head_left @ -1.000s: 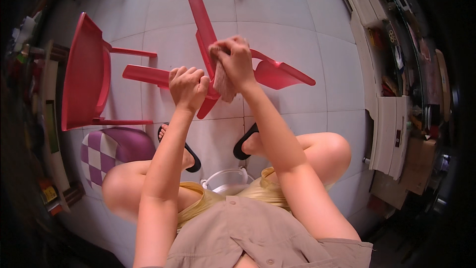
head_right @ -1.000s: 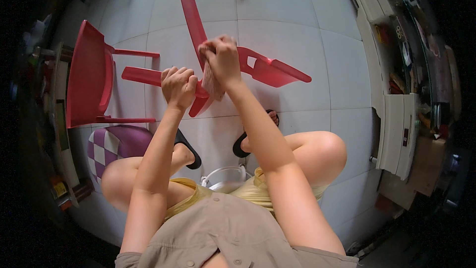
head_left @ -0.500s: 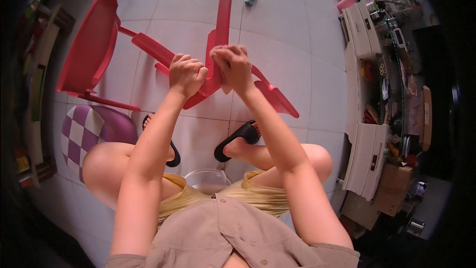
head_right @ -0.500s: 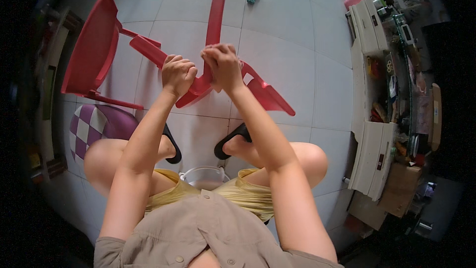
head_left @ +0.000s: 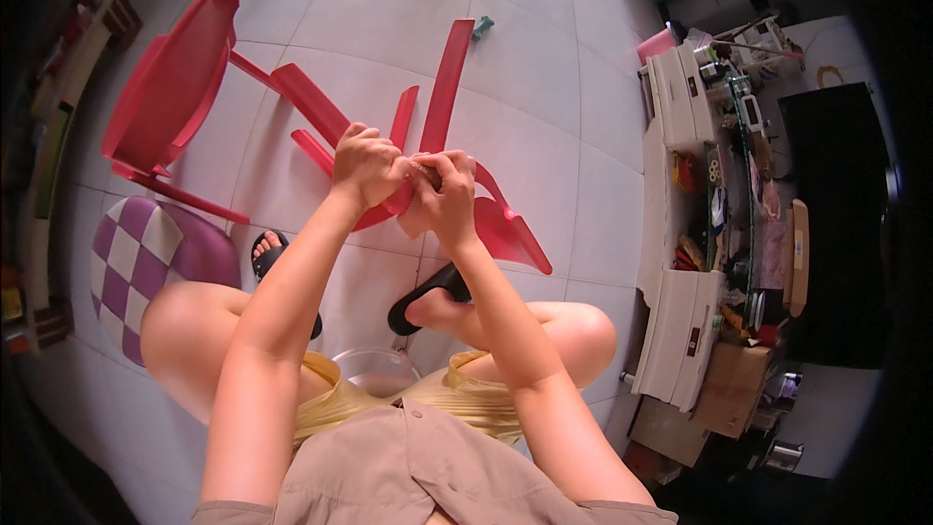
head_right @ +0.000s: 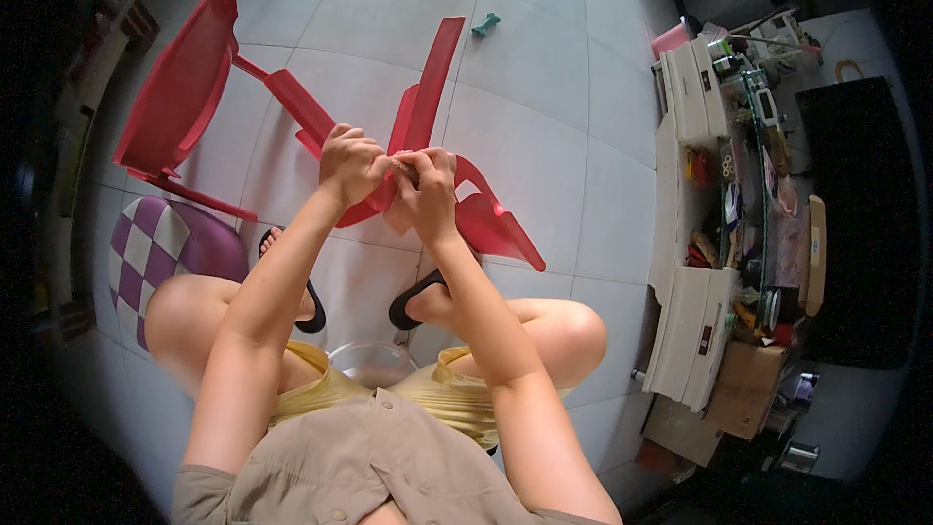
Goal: The person sits on the floor and wipes a red plastic chair with a cloth. They clean the seat, backrest, and legs of the chair, turning it over to reach different areas. A small dog is visible in the background.
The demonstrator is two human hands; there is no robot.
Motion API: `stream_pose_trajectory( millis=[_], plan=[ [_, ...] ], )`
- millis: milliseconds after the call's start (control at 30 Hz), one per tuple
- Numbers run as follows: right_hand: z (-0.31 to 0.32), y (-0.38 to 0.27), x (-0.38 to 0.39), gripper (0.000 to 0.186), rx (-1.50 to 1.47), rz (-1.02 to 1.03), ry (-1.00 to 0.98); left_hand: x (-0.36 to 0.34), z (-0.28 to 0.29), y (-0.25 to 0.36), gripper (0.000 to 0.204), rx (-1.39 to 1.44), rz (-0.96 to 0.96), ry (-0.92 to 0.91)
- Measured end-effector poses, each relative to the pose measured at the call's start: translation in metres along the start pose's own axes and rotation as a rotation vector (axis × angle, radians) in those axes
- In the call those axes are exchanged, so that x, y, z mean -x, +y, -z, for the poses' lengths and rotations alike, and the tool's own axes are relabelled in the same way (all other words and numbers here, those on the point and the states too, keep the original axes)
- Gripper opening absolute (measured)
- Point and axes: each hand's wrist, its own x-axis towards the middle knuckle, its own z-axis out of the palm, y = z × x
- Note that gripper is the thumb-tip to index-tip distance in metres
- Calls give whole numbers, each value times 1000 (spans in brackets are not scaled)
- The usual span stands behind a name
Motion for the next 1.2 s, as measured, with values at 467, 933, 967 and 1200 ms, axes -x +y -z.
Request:
stream_pose_trajectory(
  millis=[467, 933, 967, 1200],
  plan=[
    [-47, 76, -178, 14, 86, -44, 134, -3, -1, 5, 18, 57, -8, 99],
    [-80, 111, -248, 18, 259, -90, 285, 2, -4, 7, 17, 29, 60, 102],
    [-77, 108, -242, 18, 262, -79, 297, 2, -5, 8, 17, 28, 56, 106],
    [-51, 69, -138, 9, 157, 14, 275, 1, -4, 9, 20, 41, 29, 144]
  ],
)
